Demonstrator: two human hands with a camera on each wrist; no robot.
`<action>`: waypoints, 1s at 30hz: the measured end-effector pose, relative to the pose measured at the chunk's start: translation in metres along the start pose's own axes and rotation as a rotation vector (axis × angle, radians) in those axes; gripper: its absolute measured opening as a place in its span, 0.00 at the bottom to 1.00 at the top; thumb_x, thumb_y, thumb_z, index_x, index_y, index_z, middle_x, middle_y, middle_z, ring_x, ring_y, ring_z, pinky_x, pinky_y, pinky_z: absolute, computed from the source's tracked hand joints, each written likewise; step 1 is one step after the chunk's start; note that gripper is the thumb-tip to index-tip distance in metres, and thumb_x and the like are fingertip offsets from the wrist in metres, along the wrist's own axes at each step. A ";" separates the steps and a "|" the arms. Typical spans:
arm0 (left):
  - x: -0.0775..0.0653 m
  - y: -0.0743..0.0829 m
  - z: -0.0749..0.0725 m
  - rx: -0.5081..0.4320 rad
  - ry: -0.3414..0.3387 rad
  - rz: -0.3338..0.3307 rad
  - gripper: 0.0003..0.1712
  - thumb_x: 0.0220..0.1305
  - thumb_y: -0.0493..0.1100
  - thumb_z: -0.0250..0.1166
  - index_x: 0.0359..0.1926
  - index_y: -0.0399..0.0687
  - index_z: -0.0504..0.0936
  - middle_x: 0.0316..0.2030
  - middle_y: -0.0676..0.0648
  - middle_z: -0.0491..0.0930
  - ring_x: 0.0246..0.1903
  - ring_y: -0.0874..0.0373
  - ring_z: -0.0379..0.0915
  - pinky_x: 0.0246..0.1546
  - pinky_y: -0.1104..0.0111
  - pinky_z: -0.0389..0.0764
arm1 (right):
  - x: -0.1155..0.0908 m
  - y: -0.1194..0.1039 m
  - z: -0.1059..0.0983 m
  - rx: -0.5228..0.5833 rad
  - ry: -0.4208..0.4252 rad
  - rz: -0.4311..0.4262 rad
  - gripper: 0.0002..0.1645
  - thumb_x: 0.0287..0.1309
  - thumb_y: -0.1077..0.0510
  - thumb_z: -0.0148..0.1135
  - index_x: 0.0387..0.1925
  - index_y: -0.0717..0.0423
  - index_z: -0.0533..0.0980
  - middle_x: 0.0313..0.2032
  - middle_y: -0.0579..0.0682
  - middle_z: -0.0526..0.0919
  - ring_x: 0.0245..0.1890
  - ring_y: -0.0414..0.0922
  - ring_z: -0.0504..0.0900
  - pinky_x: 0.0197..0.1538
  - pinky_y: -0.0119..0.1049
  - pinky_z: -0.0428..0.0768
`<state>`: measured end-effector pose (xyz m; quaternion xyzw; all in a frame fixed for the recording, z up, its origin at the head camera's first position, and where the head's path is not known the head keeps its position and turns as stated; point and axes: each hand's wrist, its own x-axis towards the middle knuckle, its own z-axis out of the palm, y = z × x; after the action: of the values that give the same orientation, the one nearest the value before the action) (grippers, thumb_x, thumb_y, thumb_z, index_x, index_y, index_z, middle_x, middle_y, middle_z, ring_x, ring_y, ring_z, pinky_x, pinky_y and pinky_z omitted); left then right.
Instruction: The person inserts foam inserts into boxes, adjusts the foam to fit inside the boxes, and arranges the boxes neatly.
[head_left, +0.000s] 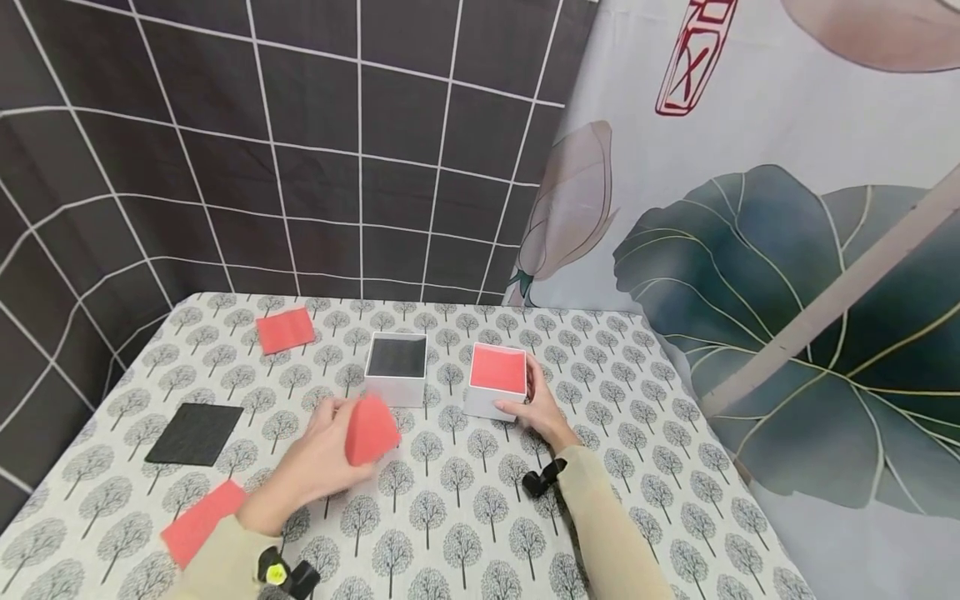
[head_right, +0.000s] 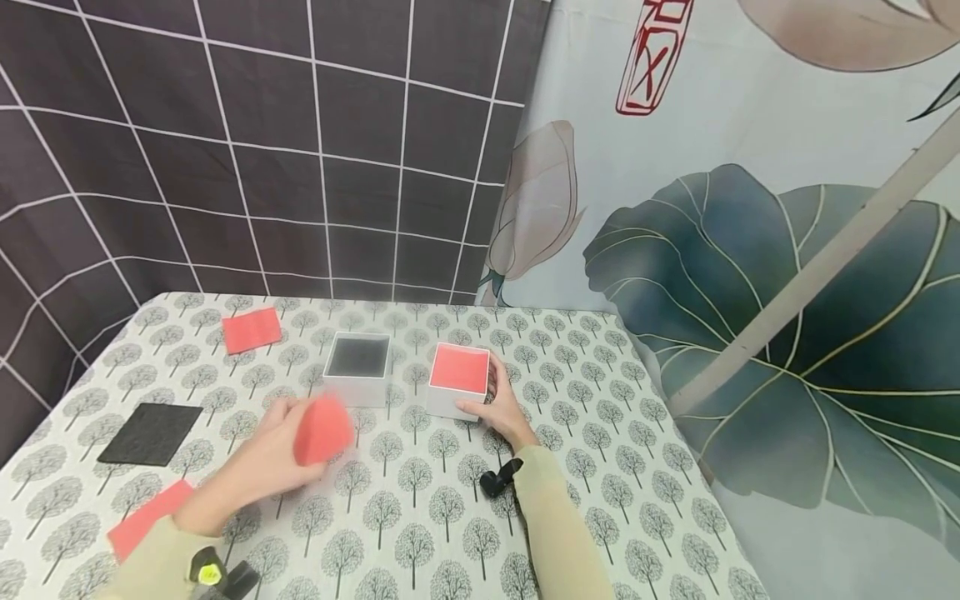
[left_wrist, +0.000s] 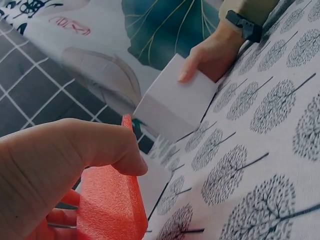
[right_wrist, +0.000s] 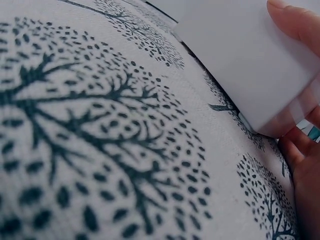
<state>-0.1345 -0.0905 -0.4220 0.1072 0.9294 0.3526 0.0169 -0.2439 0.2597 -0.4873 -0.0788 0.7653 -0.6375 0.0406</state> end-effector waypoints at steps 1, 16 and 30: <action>0.001 0.003 0.002 -0.008 -0.006 0.004 0.55 0.36 0.45 0.72 0.67 0.39 0.56 0.55 0.37 0.60 0.41 0.45 0.70 0.25 0.58 0.83 | 0.000 0.002 0.000 0.000 0.006 -0.004 0.66 0.38 0.63 0.75 0.72 0.44 0.43 0.62 0.54 0.63 0.57 0.53 0.67 0.59 0.49 0.70; 0.017 0.038 0.026 0.016 -0.072 0.171 0.53 0.29 0.43 0.71 0.63 0.39 0.61 0.45 0.46 0.64 0.38 0.58 0.65 0.27 0.66 0.80 | -0.009 -0.018 -0.002 -0.012 -0.022 0.006 0.65 0.38 0.63 0.74 0.72 0.50 0.43 0.64 0.56 0.61 0.60 0.53 0.65 0.62 0.48 0.66; 0.042 0.064 0.034 0.044 -0.112 0.272 0.56 0.34 0.48 0.73 0.67 0.41 0.57 0.52 0.42 0.63 0.41 0.55 0.67 0.28 0.66 0.81 | 0.000 0.006 0.000 0.004 0.015 -0.030 0.64 0.37 0.60 0.76 0.71 0.40 0.46 0.62 0.50 0.65 0.57 0.52 0.68 0.57 0.47 0.72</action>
<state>-0.1596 -0.0130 -0.4039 0.2519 0.9114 0.3248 0.0187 -0.2440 0.2606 -0.4937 -0.0857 0.7629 -0.6403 0.0254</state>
